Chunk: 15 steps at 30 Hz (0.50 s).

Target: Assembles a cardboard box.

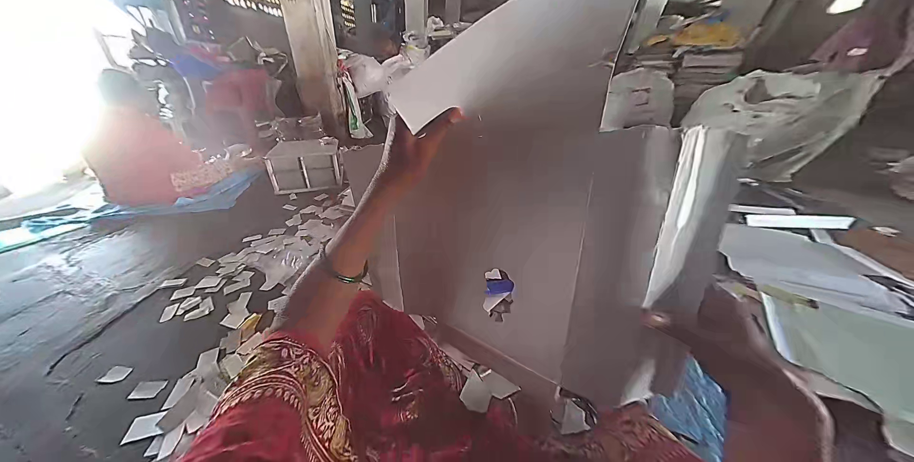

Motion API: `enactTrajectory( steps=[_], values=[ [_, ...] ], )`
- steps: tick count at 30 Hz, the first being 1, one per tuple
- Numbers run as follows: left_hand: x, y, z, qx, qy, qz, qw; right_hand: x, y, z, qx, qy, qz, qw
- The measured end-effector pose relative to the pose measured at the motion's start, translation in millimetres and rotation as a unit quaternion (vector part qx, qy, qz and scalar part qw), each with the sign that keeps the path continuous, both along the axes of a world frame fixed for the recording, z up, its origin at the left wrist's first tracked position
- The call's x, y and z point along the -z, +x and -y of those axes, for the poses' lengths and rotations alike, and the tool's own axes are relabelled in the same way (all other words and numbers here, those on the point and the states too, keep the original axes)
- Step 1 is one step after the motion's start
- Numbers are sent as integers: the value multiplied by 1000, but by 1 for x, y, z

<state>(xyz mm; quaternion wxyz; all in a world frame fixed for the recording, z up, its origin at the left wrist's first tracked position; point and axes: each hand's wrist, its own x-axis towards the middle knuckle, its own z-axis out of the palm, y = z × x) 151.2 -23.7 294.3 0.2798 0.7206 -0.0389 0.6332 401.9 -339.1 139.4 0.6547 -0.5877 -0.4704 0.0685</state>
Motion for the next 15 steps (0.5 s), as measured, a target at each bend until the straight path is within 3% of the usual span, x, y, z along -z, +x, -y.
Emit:
enactTrajectory(
  steps=[3, 6, 10, 12, 15],
  values=[
    [0, -2, -11, 3, 62, -38, 997, 4, -9, -14, 50, 16, -68, 996],
    [-3, -28, -16, -4, 52, -85, 995, 5, -8, -16, 31, 65, -57, 996],
    [-1, -56, -43, -94, 68, -73, 991, 14, 9, -9, 6, 82, 2, 997],
    [5, -64, -58, -105, 45, -39, 993, 6, 0, -5, -1, 85, 8, 996],
    [43, -65, -91, -112, -37, -39, 992, -7, -17, 0, 20, 72, 0, 997]
  ],
)
